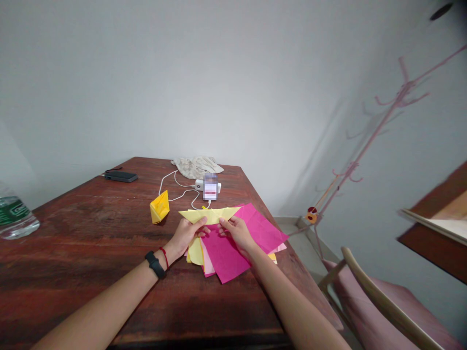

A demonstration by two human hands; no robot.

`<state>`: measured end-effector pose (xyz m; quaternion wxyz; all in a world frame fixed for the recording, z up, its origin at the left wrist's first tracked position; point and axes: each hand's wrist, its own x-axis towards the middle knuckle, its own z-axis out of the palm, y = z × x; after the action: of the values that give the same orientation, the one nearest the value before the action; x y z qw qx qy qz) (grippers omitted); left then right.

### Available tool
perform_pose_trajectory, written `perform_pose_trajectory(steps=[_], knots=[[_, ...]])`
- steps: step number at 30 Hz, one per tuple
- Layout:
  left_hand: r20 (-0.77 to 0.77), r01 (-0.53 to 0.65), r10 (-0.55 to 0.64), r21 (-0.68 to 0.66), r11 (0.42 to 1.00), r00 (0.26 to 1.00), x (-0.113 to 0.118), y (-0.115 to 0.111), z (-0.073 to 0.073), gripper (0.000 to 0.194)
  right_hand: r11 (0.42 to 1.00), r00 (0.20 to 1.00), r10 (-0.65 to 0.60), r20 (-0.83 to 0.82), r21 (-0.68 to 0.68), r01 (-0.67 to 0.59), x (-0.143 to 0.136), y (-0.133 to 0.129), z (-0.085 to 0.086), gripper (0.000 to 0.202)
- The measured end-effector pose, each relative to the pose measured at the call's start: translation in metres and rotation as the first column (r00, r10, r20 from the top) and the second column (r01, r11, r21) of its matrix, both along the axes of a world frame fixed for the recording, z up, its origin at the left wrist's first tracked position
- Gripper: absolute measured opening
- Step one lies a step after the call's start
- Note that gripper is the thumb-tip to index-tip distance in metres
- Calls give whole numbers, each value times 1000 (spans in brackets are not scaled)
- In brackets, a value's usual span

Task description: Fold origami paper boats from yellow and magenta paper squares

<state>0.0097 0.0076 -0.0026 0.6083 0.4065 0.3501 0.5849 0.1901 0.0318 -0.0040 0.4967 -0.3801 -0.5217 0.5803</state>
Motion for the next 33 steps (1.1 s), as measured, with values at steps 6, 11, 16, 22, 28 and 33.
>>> perform_pose_trajectory(steps=[6,11,16,22,28,33], knots=[[3,7,-7,-5,1000,1000,0,0,1,29,1000,1000,17,-9,-8,-17,1,1,-1,45],[1,9,-9,-18,1000,1000,1,0,1,27,1000,1000,27,-8,-12,-27,1,1,-1,44],[-9,8,-8,-25,1000,1000,0,0,1,27,1000,1000,25,-4,-10,-26,1,0,-1,44],[2,8,-8,-27,1000,1000,1,-1,2,27,999,1000,28,-7,-20,-28,1,0,-1,45],[-2,8,-8,-25,1000,1000,1,-3,3,25,999,1000,23,-6,-22,-23,1,1,-1,45],[7,10,-10,-24,1000,1000,1,-2,3,27,999,1000,21,-10,-24,-21,1,1,-2,45]])
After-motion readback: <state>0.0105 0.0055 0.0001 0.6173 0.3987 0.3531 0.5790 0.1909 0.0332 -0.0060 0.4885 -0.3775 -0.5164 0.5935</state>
